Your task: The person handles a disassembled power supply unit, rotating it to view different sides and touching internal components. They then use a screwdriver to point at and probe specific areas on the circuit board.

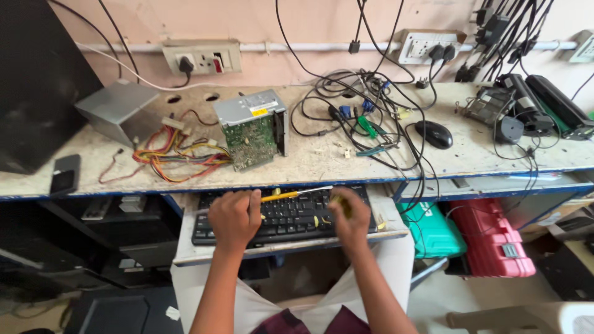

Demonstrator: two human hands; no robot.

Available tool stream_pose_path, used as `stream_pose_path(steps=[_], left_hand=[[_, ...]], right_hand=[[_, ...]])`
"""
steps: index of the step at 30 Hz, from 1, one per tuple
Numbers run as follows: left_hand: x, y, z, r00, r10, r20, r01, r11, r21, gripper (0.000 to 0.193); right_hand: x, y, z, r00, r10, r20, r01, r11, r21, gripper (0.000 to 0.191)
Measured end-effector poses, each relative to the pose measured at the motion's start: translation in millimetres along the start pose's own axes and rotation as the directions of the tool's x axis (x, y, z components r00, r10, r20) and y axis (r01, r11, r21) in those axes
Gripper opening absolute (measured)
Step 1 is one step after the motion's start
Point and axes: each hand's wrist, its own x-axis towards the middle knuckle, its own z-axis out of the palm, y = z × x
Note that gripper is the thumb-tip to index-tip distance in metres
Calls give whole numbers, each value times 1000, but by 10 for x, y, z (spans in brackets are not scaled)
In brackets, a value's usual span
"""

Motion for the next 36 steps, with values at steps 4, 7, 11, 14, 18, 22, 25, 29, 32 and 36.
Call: stream_pose_path(steps=[4,7,11,14,18,22,25,29,32,36], left_hand=[[-110,-272,277,999,49,4,-49,995,88,37],[-180,-328,299,1000,26,-13,-25,997,76,37],[-186,-281,226,1000,4,-31,-1,996,94,36],[-155,-280,218,999,-7,-32,10,996,86,37],[-185,-290,226,999,-32,-15,33,996,86,36],[-196,-290,223,999,-28,-23,29,997,74,36],[-189,-294,212,1000,-14,-23,16,997,74,35],[-196,-302,199,1000,-1,-25,2,999,52,34],[-201,-311,190,1000,-21,-17,22,999,50,35],[-200,-344,189,999,-12,-29,14,998,59,36]], right_hand=[[215,217,-168,983,183,23,-185,978,99,26],[142,155,-162,965,259,50,-263,953,146,25],[103,-136,-116,988,-39,148,58,990,-126,24],[133,-349,-63,974,-129,188,167,964,-206,26],[128,-497,-60,984,17,180,21,979,-205,26],[135,-522,-56,984,-39,174,72,980,-188,28],[135,-524,-43,978,-80,191,118,974,-193,28],[117,-527,-35,975,-79,208,121,973,-197,29],[108,-528,-19,965,-160,208,210,946,-246,31],[109,-541,5,943,-255,215,308,914,-265,32]])
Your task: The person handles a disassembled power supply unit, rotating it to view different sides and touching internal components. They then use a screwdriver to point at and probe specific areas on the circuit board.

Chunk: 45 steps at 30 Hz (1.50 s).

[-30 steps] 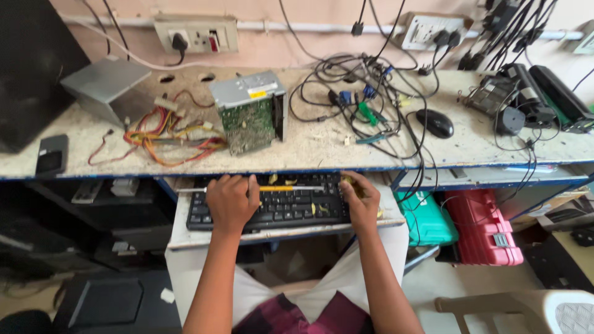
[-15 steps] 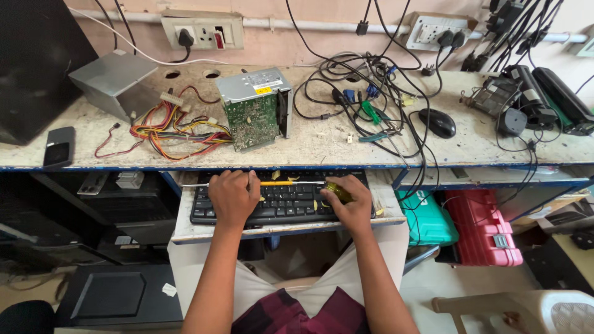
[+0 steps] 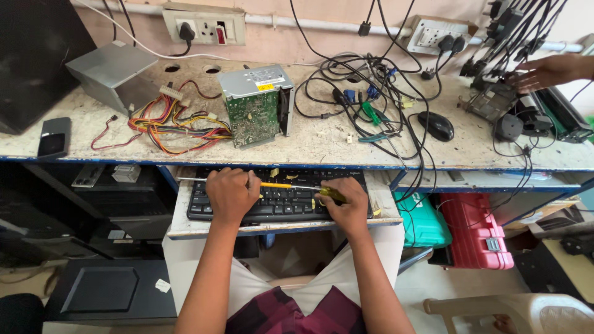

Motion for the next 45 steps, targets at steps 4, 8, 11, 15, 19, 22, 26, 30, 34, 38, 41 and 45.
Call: stream_pose_path(steps=[4,8,11,15,19,22,26,30,34,38,41,45], left_hand=[[-33,-60,-12,1000,6,-2,-6,1000,29,33],[-47,-114,-49,999,32,0,-31,994,103,30],[-23,-146,-87,998,54,21,-56,991,118,30],[12,-203,-84,994,110,13,-111,990,87,32],[8,-270,-37,994,101,34,-103,993,54,35],[12,-317,-42,993,114,-7,-114,993,26,33],[-21,-253,-104,989,150,-4,-150,988,-31,34],[-51,-199,-187,978,205,47,-200,974,-104,35],[-32,-193,-184,958,247,146,-237,968,-82,31],[-102,-170,-168,959,279,-43,-280,959,-33,18],[-127,-208,-190,955,190,-228,-202,979,-31,34],[-116,-175,-216,982,74,-176,-97,988,-124,38]], right_hand=[[1,-54,8,998,-40,48,42,997,-57,35],[39,-124,-1,993,-104,60,108,992,-58,37],[97,-168,-39,977,-192,94,198,979,-50,32],[124,-234,0,958,-167,232,175,984,-15,33],[124,-271,-2,944,-185,274,203,978,-39,32],[117,-318,13,933,-170,317,186,982,-23,31],[95,-403,139,899,-98,428,99,995,19,26],[-119,-590,387,802,277,529,-312,950,-24,19],[-326,-686,402,865,287,411,-339,939,59,25],[-314,-461,138,909,294,296,-300,954,-27,25],[-311,-191,-142,938,302,173,-291,953,-84,23],[-317,188,-392,844,535,-43,-529,842,101,17]])
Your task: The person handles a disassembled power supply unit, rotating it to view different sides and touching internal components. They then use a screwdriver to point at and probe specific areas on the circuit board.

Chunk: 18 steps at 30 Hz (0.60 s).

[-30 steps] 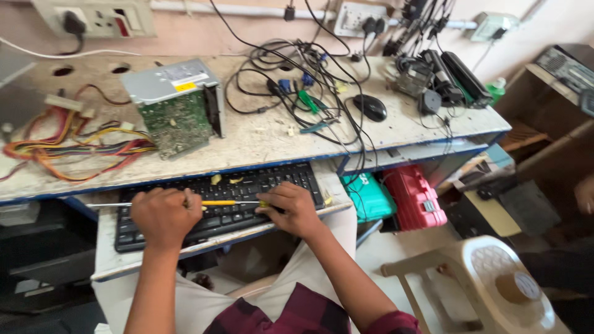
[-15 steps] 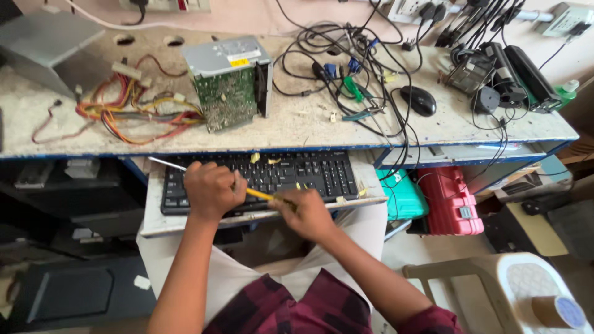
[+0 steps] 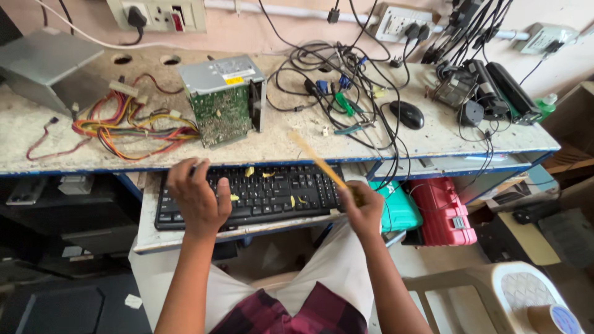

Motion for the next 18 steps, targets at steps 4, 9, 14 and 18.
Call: stream_pose_path(steps=[4,9,14,18], left_hand=[[92,148,84,985,-32,167,28,999,25,27],[191,277,141,970,-34,242,36,999,-6,25],[232,290,166,969,-39,243,45,999,-20,21],[189,281,87,968,-40,248,47,999,-19,17]], right_hand=[[303,185,-100,956,-138,-258,153,987,40,22],[1137,170,91,946,-225,-232,218,974,-54,36],[1495,123,272,937,-307,-168,213,882,-421,29],[1349,29,254,955,-279,-96,218,886,-408,24]])
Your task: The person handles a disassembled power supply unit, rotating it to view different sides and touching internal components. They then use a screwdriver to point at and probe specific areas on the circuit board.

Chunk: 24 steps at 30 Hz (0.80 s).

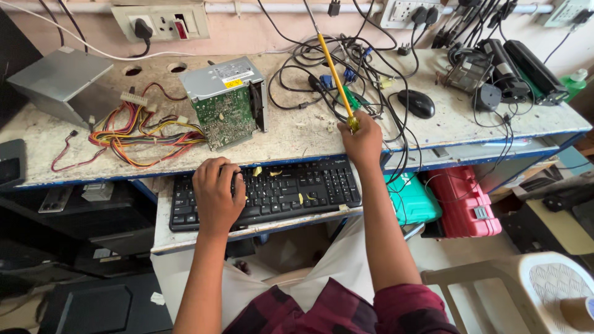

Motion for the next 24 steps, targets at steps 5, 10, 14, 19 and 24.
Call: stream_pose_path(steps=[5,10,14,19,24], left_hand=[[14,-67,-79,1000,13,-6,-13,1000,-10,15],[-13,-90,-57,1000,-1,8,1,1000,12,14],[-43,-94,-22,1000,3,4,-3,1000,30,12],[-44,-96,-2,1000,-12,11,12,999,39,11],[-39,-101,4,1000,-12,17,11,999,37,12]], right_hand=[[33,-286,-127,977,130,167,-127,992,-28,32],[40,-343,-101,943,242,228,-240,970,-38,29],[51,-239,-57,958,208,195,-210,978,-13,23],[51,-218,-82,948,220,229,-228,974,8,28],[47,-252,-110,950,199,239,-207,978,10,32]])
